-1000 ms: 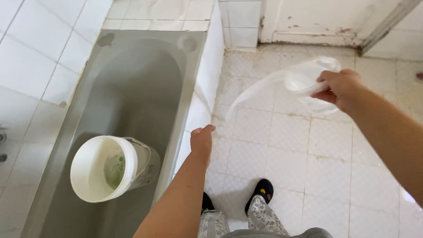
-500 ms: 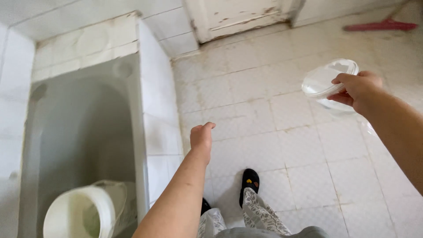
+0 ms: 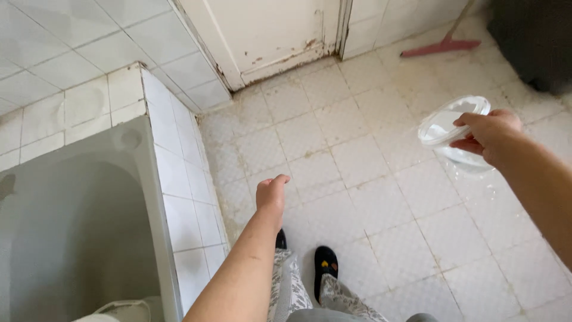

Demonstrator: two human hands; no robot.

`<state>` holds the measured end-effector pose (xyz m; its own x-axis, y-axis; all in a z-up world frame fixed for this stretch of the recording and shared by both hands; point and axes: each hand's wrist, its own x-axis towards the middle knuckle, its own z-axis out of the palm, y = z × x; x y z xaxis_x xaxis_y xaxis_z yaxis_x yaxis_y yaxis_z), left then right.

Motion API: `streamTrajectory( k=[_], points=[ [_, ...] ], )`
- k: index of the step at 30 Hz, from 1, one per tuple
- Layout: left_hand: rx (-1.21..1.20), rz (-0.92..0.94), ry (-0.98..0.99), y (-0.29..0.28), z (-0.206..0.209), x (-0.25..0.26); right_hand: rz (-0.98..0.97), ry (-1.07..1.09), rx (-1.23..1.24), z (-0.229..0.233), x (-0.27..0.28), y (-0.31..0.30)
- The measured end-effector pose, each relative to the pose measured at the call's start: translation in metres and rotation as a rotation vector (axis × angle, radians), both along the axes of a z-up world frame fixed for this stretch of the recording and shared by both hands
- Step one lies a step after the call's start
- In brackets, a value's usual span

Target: Mopping the bathroom floor and pouring cleaning water onto it.

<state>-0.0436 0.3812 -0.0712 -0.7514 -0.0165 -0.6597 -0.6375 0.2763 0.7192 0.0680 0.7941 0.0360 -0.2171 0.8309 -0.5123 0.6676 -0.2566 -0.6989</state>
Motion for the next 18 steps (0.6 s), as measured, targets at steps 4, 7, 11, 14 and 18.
streamTrajectory(
  k=[4,7,11,14,18],
  points=[
    [0.037,0.047,0.003,-0.008,0.007,-0.018,0.010,-0.007,0.025,0.013,-0.025,-0.016],
    [0.064,0.096,0.012,-0.015,0.016,-0.037,0.089,0.030,0.036,0.019,-0.056,-0.028],
    [0.048,0.178,-0.056,-0.029,0.043,-0.066,0.183,0.027,0.041,0.022,-0.118,-0.050],
    [0.089,0.214,-0.060,-0.048,0.036,-0.096,0.256,0.014,0.049,0.027,-0.170,-0.080],
    [0.104,0.310,-0.126,-0.077,0.045,-0.138,0.370,-0.006,0.032,0.040,-0.245,-0.127]
  ],
)
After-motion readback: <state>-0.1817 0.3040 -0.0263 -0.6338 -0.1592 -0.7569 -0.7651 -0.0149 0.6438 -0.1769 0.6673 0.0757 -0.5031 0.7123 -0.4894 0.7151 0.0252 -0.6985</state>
